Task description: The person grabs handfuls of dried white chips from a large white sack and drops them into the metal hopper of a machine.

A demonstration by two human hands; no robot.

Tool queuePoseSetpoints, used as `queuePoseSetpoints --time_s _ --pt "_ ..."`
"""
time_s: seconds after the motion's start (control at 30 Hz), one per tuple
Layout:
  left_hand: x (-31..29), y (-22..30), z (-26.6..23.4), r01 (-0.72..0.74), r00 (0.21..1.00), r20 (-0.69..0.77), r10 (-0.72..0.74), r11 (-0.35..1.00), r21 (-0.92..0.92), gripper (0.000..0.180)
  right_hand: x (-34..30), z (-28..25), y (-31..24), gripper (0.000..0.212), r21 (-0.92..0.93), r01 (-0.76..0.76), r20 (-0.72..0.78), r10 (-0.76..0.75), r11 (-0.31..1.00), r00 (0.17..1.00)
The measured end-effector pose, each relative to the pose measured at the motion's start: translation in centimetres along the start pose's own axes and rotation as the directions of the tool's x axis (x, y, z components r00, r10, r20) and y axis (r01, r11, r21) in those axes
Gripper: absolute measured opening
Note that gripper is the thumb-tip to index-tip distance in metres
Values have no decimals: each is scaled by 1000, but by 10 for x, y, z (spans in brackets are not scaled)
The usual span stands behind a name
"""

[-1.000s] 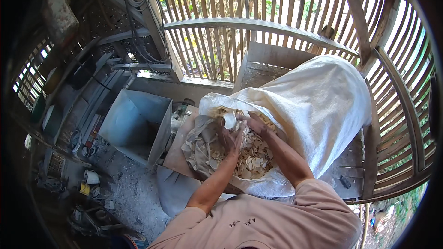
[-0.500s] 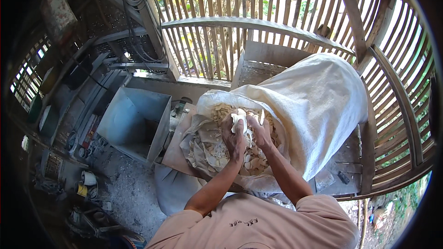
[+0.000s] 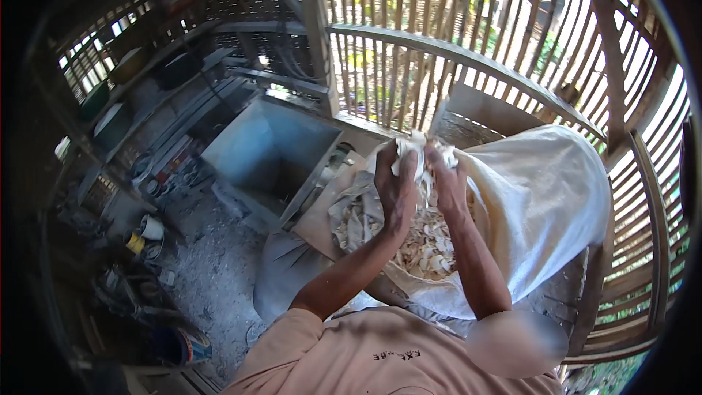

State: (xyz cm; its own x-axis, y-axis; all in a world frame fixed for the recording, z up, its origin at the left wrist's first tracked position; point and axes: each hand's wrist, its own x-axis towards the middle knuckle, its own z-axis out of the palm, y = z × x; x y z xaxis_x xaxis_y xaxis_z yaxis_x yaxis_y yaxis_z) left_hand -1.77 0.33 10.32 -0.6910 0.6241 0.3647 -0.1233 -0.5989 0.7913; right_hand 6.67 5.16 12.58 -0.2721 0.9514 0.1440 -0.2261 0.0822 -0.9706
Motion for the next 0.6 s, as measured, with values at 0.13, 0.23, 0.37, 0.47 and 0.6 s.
queuePoseSetpoints --time_s 0.13,0.23,0.37,0.47,0.6 --pt "61 62 -23 -112 992 -62 113 993 22 35 23 81 -43 40 34 123 125 -127 992 984" --pt "108 109 -71 -162 973 -154 173 983 81 38 33 160 -59 39 71 30 270 -48 997 962" --pt "150 114 -128 -135 956 -242 166 981 140 39 66 233 -3 45 77 -20 314 -5 997 949" --pt "159 103 -180 46 955 -290 62 934 354 39 74 254 49 46 -34 -39 375 49 999 926" --pt "151 112 -240 128 977 -212 9 775 619 40 53 246 32 53 -351 276 566 -32 895 824"
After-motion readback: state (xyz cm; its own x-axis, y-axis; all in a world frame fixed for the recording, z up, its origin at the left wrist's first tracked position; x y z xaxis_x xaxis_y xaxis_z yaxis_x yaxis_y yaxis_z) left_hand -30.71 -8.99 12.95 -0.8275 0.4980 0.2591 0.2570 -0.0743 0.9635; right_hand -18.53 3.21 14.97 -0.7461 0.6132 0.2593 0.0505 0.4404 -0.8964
